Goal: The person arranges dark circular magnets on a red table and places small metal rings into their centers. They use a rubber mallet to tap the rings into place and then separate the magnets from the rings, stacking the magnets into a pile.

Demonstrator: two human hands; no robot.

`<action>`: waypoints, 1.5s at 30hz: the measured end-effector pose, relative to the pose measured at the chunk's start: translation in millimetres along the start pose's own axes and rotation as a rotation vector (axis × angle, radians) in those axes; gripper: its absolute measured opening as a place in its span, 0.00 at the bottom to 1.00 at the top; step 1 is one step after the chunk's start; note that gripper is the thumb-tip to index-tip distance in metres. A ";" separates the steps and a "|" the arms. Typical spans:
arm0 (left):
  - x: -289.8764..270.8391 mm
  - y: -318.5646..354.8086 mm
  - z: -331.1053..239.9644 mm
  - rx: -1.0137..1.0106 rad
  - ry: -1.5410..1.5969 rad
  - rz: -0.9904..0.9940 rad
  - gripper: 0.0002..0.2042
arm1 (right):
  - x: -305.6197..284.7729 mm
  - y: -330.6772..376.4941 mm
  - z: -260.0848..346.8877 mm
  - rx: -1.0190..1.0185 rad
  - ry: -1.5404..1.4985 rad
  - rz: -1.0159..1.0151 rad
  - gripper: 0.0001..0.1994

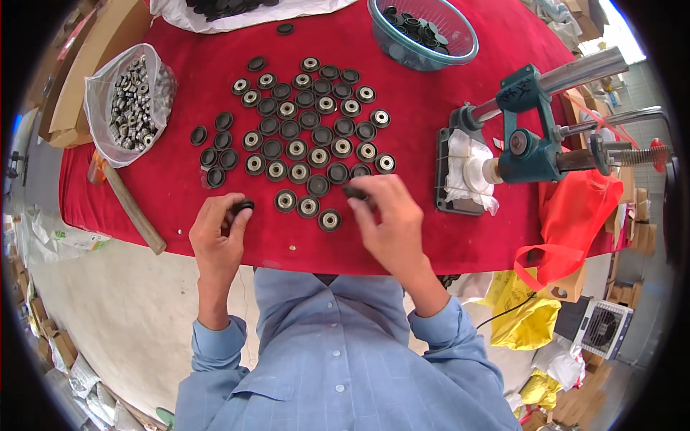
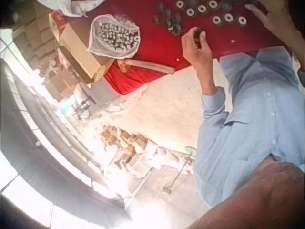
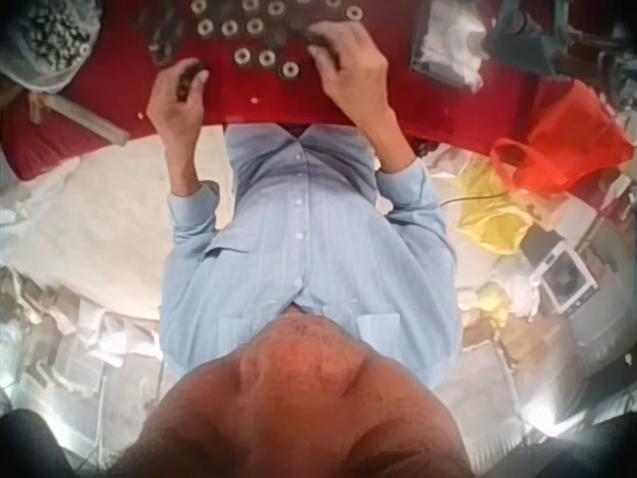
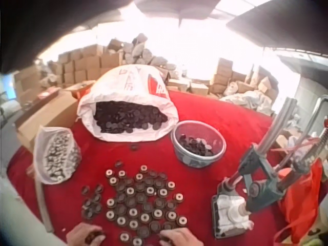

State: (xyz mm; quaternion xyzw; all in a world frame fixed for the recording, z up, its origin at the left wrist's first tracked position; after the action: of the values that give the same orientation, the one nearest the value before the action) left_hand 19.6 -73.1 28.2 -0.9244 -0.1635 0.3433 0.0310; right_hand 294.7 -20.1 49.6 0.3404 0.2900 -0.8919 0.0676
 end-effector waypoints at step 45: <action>42.4 11.2 -41.0 0.221 0.004 -0.019 0.15 | 3.9 44.7 6.2 -0.180 0.369 0.094 0.22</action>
State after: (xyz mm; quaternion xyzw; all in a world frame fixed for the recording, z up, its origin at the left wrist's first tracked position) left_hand 79.3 -67.7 31.1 -0.9145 -0.1331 0.3570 0.1364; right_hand 302.4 -60.0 29.7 0.5036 0.3596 -0.7809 0.0852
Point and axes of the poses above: each hand's wrist, its own y-axis away from the middle knuckle, its own x-axis out of the palm, z = x × y, the point moved 7 cm from there along -y, towards the middle knuckle, and after that the axes turned 8 degrees about -x, right-handed, at the moved point
